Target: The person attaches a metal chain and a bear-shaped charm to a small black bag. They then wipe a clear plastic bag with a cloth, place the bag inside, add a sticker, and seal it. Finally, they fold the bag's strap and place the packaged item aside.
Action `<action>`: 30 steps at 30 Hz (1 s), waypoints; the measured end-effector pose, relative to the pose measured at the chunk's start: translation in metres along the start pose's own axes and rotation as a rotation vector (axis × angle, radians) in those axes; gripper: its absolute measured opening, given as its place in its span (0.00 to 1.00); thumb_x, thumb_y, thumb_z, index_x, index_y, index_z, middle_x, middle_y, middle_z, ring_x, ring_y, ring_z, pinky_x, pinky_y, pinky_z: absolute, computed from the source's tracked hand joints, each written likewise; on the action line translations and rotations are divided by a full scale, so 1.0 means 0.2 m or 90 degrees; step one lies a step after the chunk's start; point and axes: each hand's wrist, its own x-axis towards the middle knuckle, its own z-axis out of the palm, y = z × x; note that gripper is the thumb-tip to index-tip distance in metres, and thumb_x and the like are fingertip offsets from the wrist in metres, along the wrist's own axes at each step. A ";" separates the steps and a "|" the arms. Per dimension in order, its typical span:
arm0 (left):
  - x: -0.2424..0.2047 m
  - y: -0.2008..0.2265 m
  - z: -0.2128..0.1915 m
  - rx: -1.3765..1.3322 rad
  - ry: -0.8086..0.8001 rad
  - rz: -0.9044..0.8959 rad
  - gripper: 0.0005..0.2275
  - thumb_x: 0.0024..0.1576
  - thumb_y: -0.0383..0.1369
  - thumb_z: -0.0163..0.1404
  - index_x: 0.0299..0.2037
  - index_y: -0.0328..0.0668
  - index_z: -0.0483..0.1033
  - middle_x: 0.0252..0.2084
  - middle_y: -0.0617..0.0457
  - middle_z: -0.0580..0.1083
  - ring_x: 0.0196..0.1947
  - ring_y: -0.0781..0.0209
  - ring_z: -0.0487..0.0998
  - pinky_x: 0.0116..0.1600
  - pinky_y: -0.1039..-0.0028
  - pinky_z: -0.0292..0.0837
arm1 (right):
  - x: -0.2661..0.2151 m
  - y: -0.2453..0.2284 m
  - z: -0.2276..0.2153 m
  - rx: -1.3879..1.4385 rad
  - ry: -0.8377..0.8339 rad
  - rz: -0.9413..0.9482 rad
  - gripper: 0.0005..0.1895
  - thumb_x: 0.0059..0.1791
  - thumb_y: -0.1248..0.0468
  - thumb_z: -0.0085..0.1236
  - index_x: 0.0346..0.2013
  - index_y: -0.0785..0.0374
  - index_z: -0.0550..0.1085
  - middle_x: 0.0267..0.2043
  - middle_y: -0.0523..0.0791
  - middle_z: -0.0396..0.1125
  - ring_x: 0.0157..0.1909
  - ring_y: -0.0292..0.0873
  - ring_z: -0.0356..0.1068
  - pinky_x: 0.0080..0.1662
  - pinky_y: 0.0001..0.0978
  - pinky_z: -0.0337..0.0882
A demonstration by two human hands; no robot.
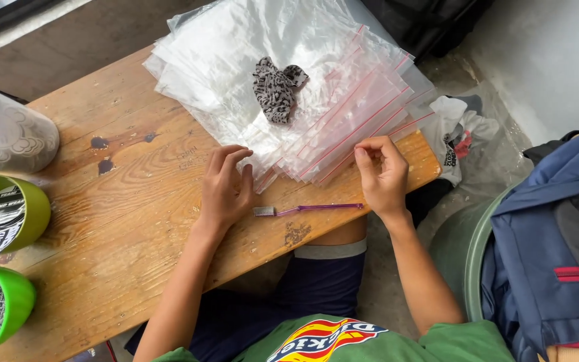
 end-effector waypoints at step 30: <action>-0.02 -0.43 -0.20 0.063 -0.079 0.110 0.12 0.55 0.28 0.49 0.49 0.38 0.74 0.49 0.45 0.71 0.56 0.43 0.74 0.56 0.63 0.69 | 0.52 -0.24 0.93 -0.716 -0.499 -0.070 0.47 0.46 0.30 0.55 0.53 0.74 0.68 0.51 0.65 0.58 0.54 0.72 0.63 0.44 0.68 0.71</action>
